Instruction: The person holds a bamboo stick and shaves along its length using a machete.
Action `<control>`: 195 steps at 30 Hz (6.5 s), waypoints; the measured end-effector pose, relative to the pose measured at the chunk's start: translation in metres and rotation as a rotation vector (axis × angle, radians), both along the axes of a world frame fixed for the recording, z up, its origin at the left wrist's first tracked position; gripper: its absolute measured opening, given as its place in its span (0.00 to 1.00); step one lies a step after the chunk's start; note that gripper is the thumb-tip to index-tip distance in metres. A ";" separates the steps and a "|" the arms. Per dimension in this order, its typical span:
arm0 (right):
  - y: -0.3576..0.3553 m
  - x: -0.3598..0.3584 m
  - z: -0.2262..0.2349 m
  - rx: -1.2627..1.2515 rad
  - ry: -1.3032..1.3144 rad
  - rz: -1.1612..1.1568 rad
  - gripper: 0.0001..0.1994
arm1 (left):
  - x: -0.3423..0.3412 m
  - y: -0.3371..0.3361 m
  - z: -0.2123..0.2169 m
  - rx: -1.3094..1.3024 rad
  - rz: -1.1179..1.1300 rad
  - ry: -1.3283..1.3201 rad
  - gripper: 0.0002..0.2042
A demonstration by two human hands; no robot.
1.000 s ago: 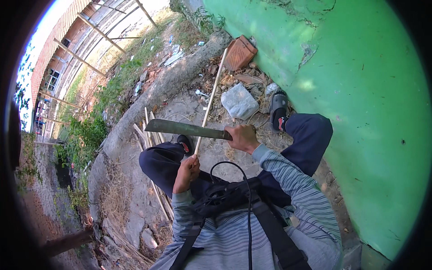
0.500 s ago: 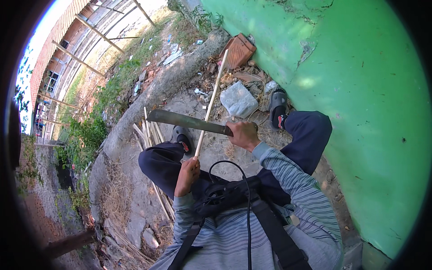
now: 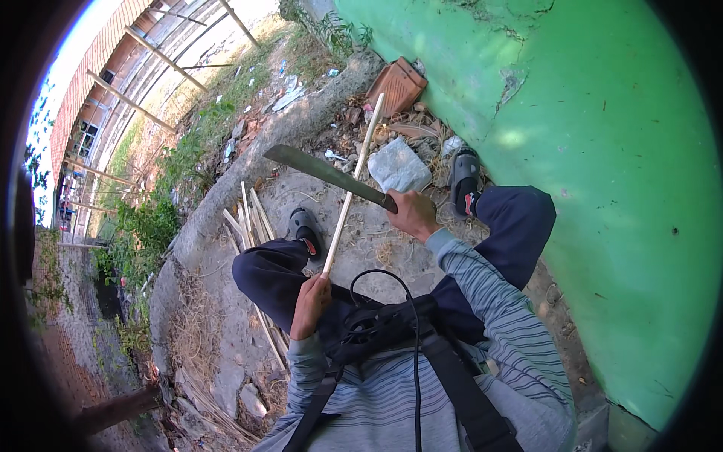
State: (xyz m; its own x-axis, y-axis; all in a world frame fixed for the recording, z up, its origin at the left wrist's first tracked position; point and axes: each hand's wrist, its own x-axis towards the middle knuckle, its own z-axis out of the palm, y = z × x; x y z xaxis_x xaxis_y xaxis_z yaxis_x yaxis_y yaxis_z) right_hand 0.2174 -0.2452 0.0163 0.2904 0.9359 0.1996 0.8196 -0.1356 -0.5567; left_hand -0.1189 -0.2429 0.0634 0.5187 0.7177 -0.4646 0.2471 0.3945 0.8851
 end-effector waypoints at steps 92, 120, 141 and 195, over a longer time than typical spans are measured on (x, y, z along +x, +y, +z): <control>0.025 -0.017 0.048 0.131 0.733 0.056 0.12 | 0.174 0.158 0.005 0.355 -0.022 -0.397 0.16; 0.013 -0.020 0.046 -0.022 0.379 0.105 0.21 | 0.050 0.095 -0.024 0.004 0.062 -0.151 0.14; 0.018 -0.048 0.106 0.146 0.000 0.348 0.13 | 0.032 0.001 0.078 1.064 -0.015 0.276 0.07; 0.109 0.076 0.119 0.229 0.000 -0.034 0.13 | -0.036 -0.072 0.123 0.717 -0.007 0.371 0.06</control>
